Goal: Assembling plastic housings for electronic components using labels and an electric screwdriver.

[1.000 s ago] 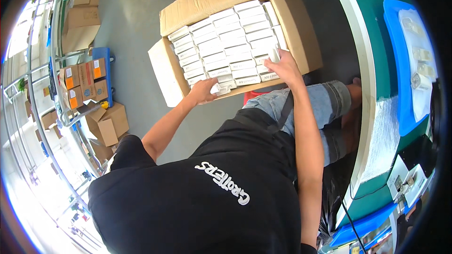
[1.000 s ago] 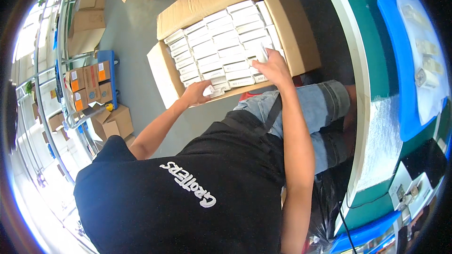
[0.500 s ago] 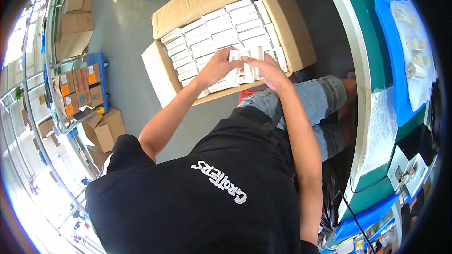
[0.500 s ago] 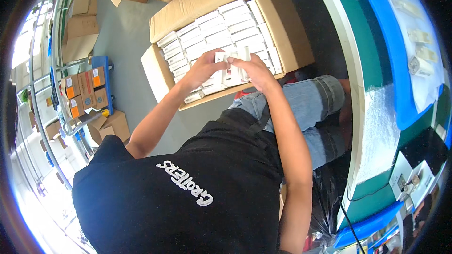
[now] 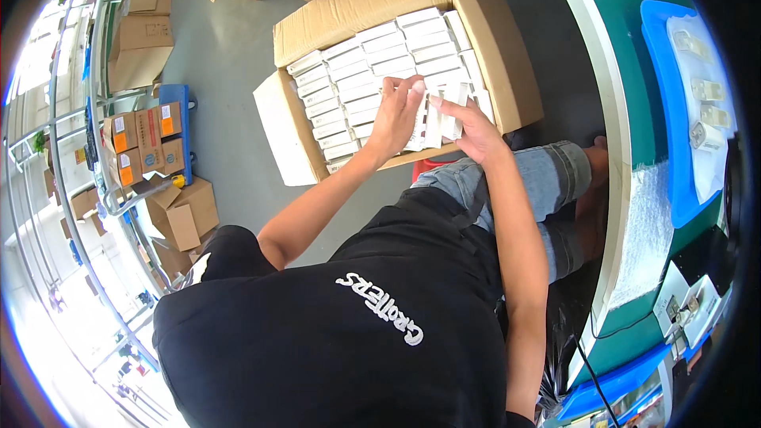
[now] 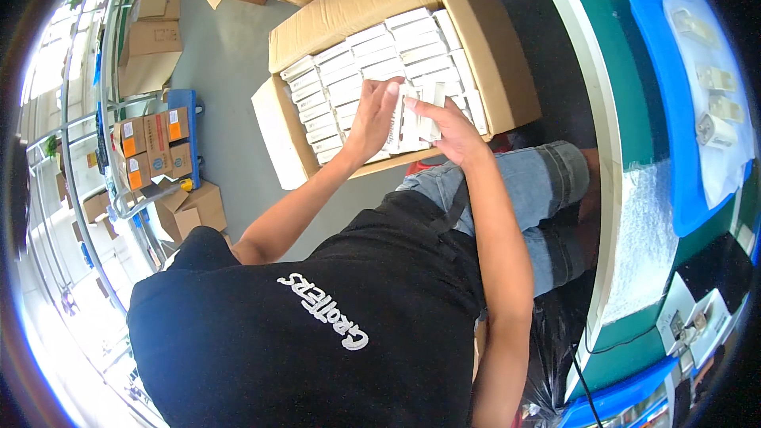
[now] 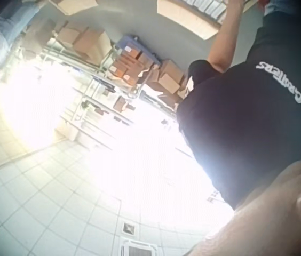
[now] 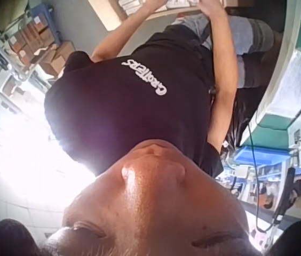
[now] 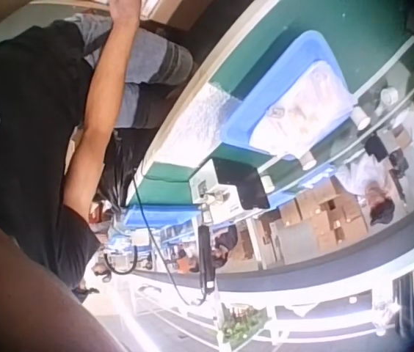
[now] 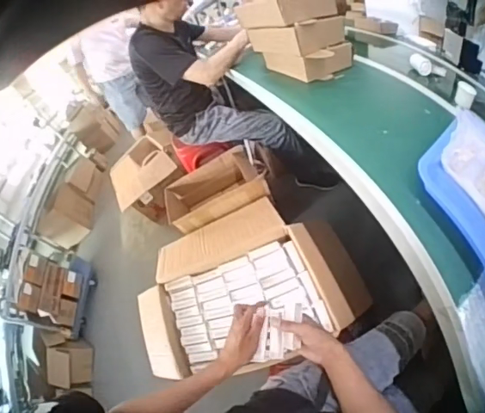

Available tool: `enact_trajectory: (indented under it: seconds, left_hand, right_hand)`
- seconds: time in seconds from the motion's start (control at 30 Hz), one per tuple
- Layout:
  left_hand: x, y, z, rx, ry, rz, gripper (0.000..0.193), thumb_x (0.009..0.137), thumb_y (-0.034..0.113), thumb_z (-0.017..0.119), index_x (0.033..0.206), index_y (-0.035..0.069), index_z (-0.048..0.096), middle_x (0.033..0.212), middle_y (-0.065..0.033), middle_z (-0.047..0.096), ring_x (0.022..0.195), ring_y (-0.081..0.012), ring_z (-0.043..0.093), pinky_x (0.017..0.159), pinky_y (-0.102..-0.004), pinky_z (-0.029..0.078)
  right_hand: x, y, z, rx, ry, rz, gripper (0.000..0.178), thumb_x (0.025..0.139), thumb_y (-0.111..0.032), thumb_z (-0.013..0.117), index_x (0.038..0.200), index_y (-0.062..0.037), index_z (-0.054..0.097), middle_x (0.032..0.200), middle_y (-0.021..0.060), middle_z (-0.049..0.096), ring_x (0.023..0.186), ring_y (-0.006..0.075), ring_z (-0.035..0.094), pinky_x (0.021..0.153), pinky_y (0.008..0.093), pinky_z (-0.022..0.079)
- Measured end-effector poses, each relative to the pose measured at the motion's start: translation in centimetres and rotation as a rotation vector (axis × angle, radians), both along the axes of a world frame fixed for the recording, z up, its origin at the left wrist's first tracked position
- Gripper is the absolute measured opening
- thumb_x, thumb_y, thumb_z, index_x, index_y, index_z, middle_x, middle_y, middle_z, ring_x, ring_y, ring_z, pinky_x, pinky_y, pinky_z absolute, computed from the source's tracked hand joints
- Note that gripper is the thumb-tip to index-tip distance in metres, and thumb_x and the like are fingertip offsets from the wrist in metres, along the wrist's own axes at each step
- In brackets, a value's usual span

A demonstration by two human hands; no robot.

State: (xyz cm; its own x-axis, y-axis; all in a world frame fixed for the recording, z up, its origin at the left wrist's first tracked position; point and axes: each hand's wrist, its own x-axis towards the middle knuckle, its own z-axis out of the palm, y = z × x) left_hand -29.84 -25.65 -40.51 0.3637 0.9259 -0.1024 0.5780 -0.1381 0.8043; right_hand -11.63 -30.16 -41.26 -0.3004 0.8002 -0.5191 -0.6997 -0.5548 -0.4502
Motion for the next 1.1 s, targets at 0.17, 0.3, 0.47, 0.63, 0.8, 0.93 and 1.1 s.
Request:
enact_trajectory:
  seconds: [0.17,0.3,0.47,0.63,0.8,0.93,1.1]
  left_hand:
    - [0.2,0.6,-1.3,-0.07,-0.046,0.047,0.064,0.117,0.052,0.033,0.127,-0.001,0.067,0.115,-0.0211,0.055,0.101,-0.0316,0.059,0.092,-0.0423,0.052]
    - [-0.5,3.7,-3.3,-0.451,-0.282,0.131,0.051,0.112,0.047,0.049,0.126,0.003,0.072,0.106,-0.0096,0.067,0.09,-0.02,0.058,0.084,-0.0355,0.053]
    - [-11.8,10.9,-14.4,-0.027,0.644,0.363,0.062,0.092,0.011,0.068,0.151,0.003,0.051,0.149,-0.026,0.056,0.142,-0.0429,0.049,0.123,-0.052,0.037]
    - [-24.6,13.0,-15.7,0.233,1.0,0.331,0.054,0.09,0.016,0.07,0.142,0.01,0.057,0.148,-0.02,0.054,0.136,-0.0398,0.051,0.113,-0.0544,0.042]
    - [-21.6,13.3,-10.4,0.423,0.94,0.166,0.029,0.091,0.013,0.072,0.119,0.006,0.07,0.125,-0.0145,0.061,0.122,-0.0372,0.058,0.096,-0.0538,0.048]
    - [-14.5,12.6,-2.9,0.541,0.573,0.165,0.024,0.094,0.019,0.074,0.113,0.004,0.072,0.116,-0.0147,0.066,0.113,-0.039,0.062,0.092,-0.0518,0.05]
    - [7.0,12.5,10.6,0.344,-0.207,-0.052,0.022,0.1,0.016,0.075,0.104,-0.003,0.065,0.086,-0.0055,0.061,0.08,-0.012,0.054,0.07,-0.0297,0.047]
  right_hand:
    - [-0.2,0.6,-0.3,0.008,-0.179,0.088,0.052,0.095,-0.02,0.081,0.14,-0.0046,0.06,0.125,0.0035,0.071,0.11,0.0164,0.07,0.085,0.0351,0.059]
    - [1.4,0.3,-0.2,-0.072,-0.268,-0.019,0.051,0.093,-0.016,0.082,0.138,-0.0028,0.062,0.122,0.0038,0.073,0.109,0.0152,0.071,0.081,0.0313,0.056]
    - [4.0,-2.7,0.1,-0.041,-0.376,-0.141,0.053,0.089,-0.018,0.085,0.133,0.0031,0.063,0.125,0.0131,0.072,0.115,0.0226,0.069,0.102,0.0379,0.057]
    - [6.8,-2.5,14.3,0.541,-0.927,-0.057,0.096,0.08,-0.037,0.091,0.15,0.0117,0.047,0.145,0.0307,0.06,0.134,0.0385,0.059,0.119,0.041,0.04]
    - [17.6,-7.4,28.7,0.253,-1.419,-0.522,0.073,0.077,-0.035,0.093,0.134,-0.0019,0.062,0.118,0.0174,0.072,0.108,0.03,0.071,0.097,0.0444,0.057]
    - [28.1,-9.0,29.4,0.047,-1.574,-0.815,0.057,0.078,-0.022,0.091,0.123,0.0019,0.065,0.106,0.0149,0.076,0.088,0.0233,0.077,0.073,0.0372,0.062]
    - [35.0,-10.8,27.0,-0.273,-1.483,-0.68,0.063,0.087,-0.034,0.084,0.131,0.0044,0.06,0.116,0.0195,0.072,0.101,0.0305,0.075,0.078,0.0462,0.065]
